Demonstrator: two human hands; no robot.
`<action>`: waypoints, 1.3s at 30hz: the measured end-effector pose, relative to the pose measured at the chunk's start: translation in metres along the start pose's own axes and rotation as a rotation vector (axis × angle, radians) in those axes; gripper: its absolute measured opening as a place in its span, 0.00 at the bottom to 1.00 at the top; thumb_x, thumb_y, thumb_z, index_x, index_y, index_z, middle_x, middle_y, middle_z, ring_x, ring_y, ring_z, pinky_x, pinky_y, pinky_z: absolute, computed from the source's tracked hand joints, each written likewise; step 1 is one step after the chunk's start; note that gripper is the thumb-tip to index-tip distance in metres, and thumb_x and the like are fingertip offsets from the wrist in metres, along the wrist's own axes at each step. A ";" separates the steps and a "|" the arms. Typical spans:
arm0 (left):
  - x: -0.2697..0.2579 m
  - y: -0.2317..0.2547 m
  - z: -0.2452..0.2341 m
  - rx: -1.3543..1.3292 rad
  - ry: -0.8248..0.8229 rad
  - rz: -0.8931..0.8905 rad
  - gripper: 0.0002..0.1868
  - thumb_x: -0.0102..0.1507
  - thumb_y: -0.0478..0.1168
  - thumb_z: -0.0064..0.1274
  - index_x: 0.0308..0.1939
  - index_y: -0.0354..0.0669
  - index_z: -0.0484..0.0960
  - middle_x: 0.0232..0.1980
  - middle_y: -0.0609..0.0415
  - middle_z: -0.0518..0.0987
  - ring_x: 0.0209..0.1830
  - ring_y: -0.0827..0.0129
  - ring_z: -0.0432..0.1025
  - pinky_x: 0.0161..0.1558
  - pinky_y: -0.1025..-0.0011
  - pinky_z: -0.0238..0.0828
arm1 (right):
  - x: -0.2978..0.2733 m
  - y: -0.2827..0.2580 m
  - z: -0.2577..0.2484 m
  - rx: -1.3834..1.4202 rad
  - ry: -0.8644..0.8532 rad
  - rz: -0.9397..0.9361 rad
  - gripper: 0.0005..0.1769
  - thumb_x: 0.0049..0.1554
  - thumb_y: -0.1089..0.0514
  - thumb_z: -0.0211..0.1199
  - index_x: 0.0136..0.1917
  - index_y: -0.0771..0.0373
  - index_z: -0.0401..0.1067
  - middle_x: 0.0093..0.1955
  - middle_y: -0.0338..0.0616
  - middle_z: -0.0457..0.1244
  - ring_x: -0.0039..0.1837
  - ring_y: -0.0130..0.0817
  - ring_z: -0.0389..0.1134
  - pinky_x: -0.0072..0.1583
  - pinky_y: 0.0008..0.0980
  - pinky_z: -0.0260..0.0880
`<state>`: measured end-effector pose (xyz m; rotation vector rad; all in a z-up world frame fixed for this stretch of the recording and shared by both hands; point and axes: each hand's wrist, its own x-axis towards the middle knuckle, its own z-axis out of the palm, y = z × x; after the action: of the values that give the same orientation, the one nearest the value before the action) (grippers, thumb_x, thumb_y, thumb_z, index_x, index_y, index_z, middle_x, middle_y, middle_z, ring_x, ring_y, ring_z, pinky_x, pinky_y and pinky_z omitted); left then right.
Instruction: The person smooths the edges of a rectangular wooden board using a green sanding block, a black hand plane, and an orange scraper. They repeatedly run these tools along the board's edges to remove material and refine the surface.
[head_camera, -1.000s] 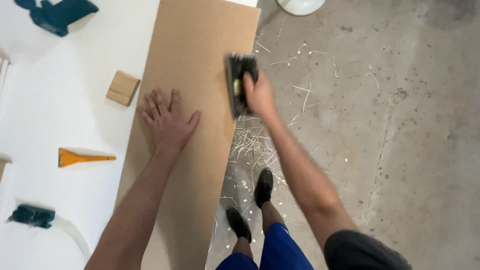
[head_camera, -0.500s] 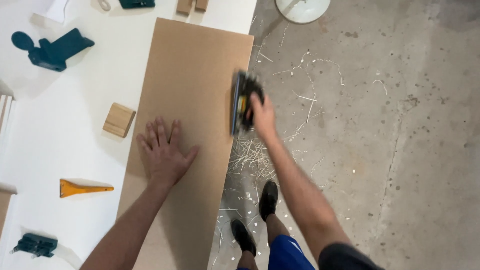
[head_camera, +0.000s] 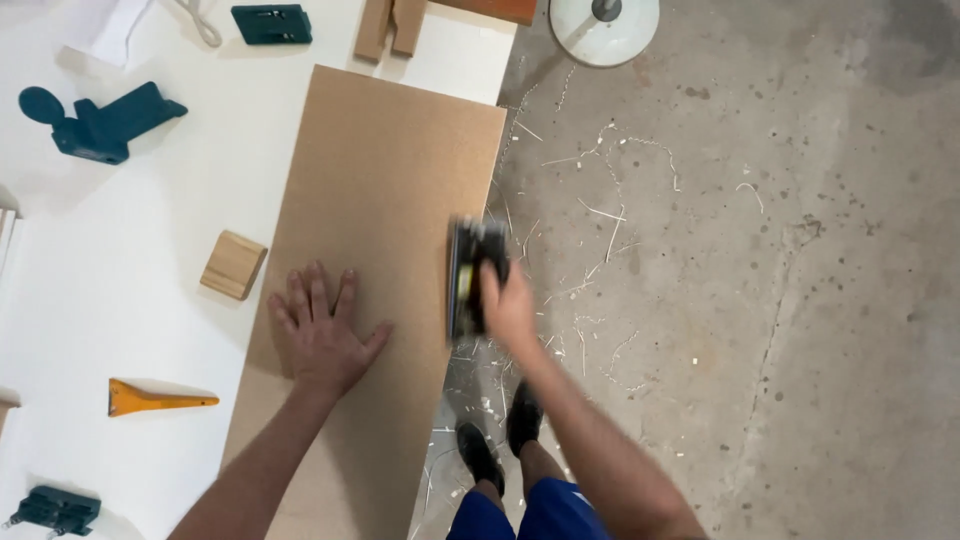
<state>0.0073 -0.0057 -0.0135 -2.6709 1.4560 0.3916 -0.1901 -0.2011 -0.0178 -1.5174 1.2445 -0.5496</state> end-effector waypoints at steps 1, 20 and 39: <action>0.003 -0.002 0.002 -0.002 0.010 0.016 0.52 0.60 0.76 0.41 0.82 0.62 0.46 0.85 0.38 0.41 0.85 0.36 0.33 0.75 0.29 0.22 | -0.037 0.011 0.006 -0.061 -0.060 0.094 0.22 0.66 0.46 0.52 0.58 0.68 0.69 0.45 0.65 0.68 0.50 0.61 0.71 0.48 0.53 0.72; -0.004 -0.007 0.010 -0.007 0.340 0.157 0.49 0.60 0.70 0.51 0.79 0.51 0.62 0.79 0.30 0.56 0.80 0.28 0.48 0.69 0.23 0.38 | 0.130 -0.008 0.018 -0.641 -0.024 -0.024 0.24 0.65 0.39 0.49 0.56 0.61 0.70 0.47 0.57 0.70 0.53 0.57 0.73 0.50 0.53 0.74; 0.274 0.112 -0.030 -0.224 0.224 0.181 0.30 0.75 0.59 0.37 0.77 0.49 0.67 0.83 0.44 0.55 0.85 0.49 0.45 0.79 0.40 0.30 | 0.047 0.032 0.005 0.025 -0.007 0.088 0.21 0.65 0.43 0.55 0.51 0.64 0.70 0.42 0.65 0.67 0.52 0.64 0.71 0.49 0.57 0.69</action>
<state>0.0614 -0.2964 -0.0484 -2.8422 1.8277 0.2905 -0.1826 -0.2380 -0.0599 -1.4352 1.2880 -0.5001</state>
